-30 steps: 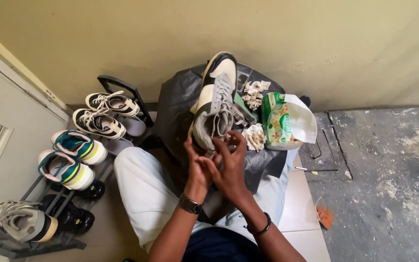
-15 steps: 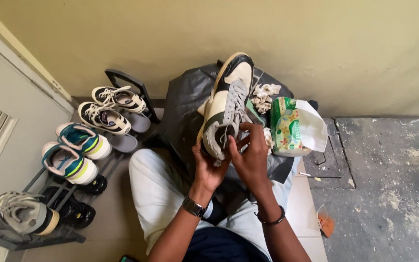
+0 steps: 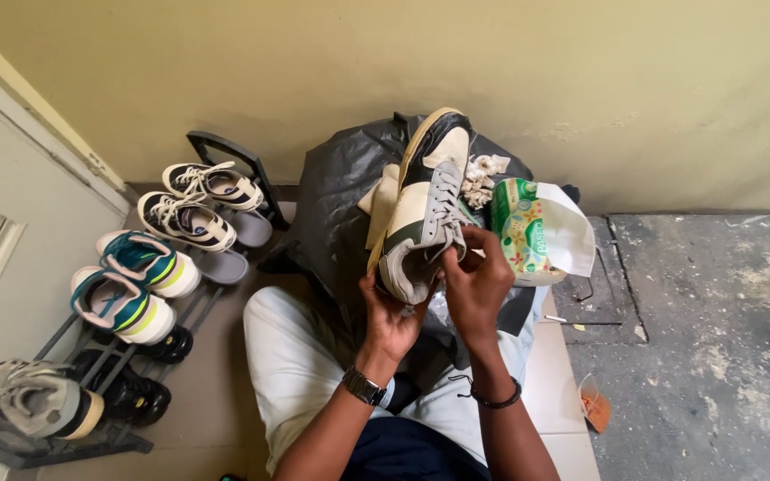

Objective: The person sits on the floor and cleans a single sneaker using a brush and a cloth. They scrub the upper, sides, and sole of the shoe, then wipe it down with the cloth.

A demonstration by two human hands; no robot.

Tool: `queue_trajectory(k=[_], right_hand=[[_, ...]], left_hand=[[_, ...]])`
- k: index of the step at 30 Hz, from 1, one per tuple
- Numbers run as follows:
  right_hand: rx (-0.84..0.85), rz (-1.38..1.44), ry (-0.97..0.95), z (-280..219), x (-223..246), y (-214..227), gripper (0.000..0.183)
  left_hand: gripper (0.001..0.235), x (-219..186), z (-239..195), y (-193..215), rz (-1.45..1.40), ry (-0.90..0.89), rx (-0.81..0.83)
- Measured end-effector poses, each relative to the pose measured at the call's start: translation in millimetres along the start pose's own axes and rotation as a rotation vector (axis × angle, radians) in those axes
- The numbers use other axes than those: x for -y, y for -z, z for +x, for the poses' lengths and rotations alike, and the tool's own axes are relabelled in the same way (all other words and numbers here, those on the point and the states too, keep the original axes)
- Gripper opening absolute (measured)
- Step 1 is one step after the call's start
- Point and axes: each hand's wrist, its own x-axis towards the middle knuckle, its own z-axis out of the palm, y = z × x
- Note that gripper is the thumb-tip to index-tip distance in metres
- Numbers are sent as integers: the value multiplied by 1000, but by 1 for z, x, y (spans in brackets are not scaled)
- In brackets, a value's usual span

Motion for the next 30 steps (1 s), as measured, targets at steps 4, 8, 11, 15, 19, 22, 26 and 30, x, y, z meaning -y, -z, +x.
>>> queue_trajectory(k=[4, 8, 11, 15, 19, 22, 26, 30], right_hand=[[-37, -203, 171, -13, 6, 4, 36], [-164, -237, 311, -34, 34, 22, 26], [-159, -341, 458, -34, 52, 32, 30], [-126, -557, 601, -16, 57, 34, 65], [-189, -623, 638, 0, 37, 37, 53], [-172, -609, 683, 6, 34, 42, 41], [-98, -605, 703, -1, 27, 48, 44], [-33, -625, 654, -14, 2, 47, 43]], left_hand=[[72, 1, 9, 13, 101, 24, -17], [69, 5, -1, 8, 203, 43, -23], [73, 7, -2, 9, 239, 56, 2], [80, 8, 7, 31, 320, 117, 25], [84, 13, -13, 17, 372, 162, 28], [76, 15, -22, 3, 321, 156, 12], [70, 20, -33, -2, 219, 158, -16], [74, 25, -30, 6, 150, 160, -20]])
